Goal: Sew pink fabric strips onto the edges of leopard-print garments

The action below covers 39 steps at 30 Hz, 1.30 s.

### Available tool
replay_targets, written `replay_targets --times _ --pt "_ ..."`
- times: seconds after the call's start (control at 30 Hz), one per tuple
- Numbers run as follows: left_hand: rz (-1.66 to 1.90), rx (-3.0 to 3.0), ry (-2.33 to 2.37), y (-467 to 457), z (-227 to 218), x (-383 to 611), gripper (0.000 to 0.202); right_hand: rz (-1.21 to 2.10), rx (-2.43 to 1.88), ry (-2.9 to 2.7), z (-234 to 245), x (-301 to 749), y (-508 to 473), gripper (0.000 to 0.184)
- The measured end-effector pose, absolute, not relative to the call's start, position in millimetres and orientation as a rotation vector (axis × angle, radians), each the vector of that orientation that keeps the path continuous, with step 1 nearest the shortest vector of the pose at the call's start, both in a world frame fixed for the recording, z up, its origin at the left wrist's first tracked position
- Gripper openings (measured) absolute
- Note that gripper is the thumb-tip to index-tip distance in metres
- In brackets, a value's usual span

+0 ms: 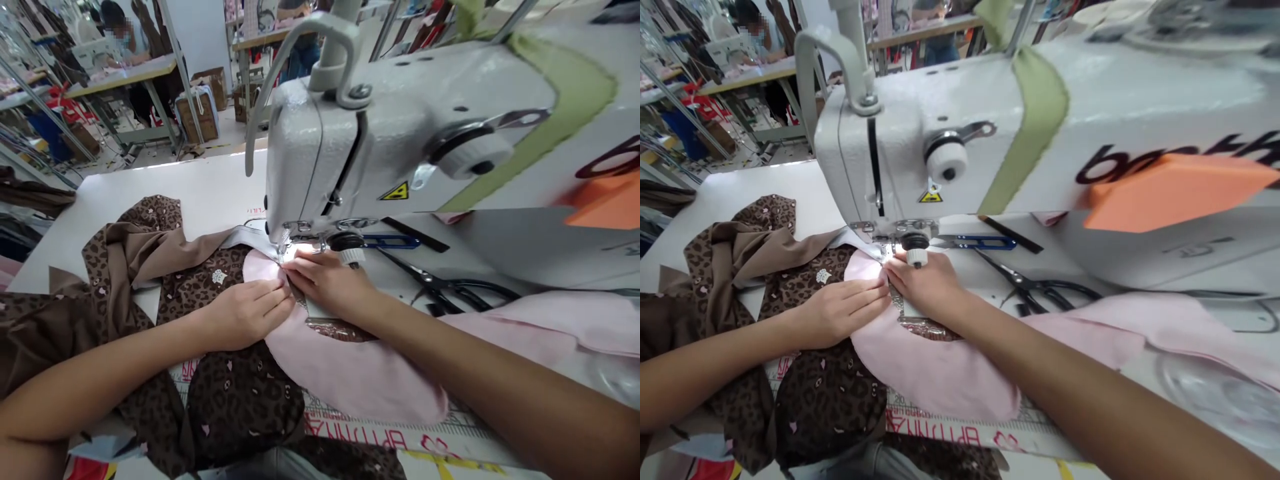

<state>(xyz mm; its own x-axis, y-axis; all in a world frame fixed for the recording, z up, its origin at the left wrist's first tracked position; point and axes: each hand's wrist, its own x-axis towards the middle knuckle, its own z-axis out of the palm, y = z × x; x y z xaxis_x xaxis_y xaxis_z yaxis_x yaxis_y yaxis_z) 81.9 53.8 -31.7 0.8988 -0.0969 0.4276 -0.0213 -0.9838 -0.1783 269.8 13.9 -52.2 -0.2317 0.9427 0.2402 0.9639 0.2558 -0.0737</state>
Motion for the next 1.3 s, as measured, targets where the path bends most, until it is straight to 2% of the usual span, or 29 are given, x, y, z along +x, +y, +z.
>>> replay_targets --times 0.23,0.47,0.67,0.97,1.17,1.3 --pt "-0.724 -2.876 0.04 52.6 -40.0 81.8 0.023 -0.178 -1.708 -2.524 -42.0 272.0 1.2 0.025" --pt "-0.656 -2.786 -0.032 50.7 -36.6 94.1 0.025 -0.107 -1.829 -2.562 -46.2 271.8 2.7 0.034" --pt "-0.585 -2.875 0.141 59.5 -21.9 83.9 0.025 0.024 -1.842 -2.608 -31.0 267.5 4.3 0.025" --pt "-0.639 -2.979 0.122 64.5 -34.2 75.6 0.025 -0.035 -1.81 -2.56 -29.8 266.5 -0.7 0.019" --pt "-0.67 -2.939 0.064 62.3 -41.7 78.5 0.026 -0.109 -1.772 -2.526 -29.4 273.6 8.2 0.022" --pt "-0.67 -2.893 0.06 73.2 -46.2 81.0 0.026 -0.114 -1.528 -2.308 -26.0 280.7 -40.7 0.027"
